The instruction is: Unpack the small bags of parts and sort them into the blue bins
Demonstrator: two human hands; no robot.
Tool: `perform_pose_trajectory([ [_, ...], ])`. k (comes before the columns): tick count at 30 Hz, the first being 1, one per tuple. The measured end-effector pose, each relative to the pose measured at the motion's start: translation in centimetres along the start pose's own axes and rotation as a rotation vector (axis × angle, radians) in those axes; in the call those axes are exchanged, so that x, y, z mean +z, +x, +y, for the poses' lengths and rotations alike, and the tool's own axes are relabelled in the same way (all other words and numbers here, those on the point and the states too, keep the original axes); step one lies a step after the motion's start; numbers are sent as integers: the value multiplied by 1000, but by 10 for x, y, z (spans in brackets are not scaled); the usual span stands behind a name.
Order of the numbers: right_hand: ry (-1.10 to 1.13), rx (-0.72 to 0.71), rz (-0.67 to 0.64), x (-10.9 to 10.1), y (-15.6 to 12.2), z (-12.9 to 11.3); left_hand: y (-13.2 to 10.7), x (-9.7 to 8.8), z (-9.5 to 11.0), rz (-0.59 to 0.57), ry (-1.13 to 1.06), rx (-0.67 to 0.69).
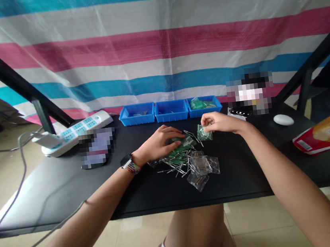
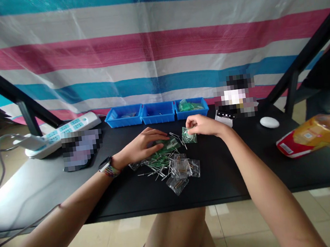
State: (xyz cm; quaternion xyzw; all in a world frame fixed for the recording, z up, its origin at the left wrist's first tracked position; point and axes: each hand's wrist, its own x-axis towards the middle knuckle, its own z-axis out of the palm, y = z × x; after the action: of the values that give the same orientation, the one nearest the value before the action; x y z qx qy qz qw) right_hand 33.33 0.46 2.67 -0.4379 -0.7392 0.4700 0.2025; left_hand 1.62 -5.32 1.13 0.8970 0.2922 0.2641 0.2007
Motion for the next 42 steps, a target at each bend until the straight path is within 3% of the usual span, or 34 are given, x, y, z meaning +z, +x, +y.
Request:
perform_pose_trajectory([
  [4,140,24,70,0,-3,-7,0,0,0,24,35,-14],
  [8,418,-46,109,19,0,-17,-1,2,4,173,76,-17],
  [15,736,-22,-65,65,4,-29,1,-1,15,333,-9,83],
  [19,789,-29,-91,73,0,-37,2,-3,14,424,-111,-40],
  [25,696,-142,22,76,-1,-40,1,1,12,447,-228,-198],
  [30,738,-122,94,83,4,-34,1,1,11,485,-332,-134],
  [33,799,-109,98,83,5,-34,1,-5,11,507,-151,-32],
  [37,830,-87,81,83,3,-36,0,-10,13,418,120,66],
  [42,801,-109,101,82,0,-40,0,-4,11,489,57,-49],
])
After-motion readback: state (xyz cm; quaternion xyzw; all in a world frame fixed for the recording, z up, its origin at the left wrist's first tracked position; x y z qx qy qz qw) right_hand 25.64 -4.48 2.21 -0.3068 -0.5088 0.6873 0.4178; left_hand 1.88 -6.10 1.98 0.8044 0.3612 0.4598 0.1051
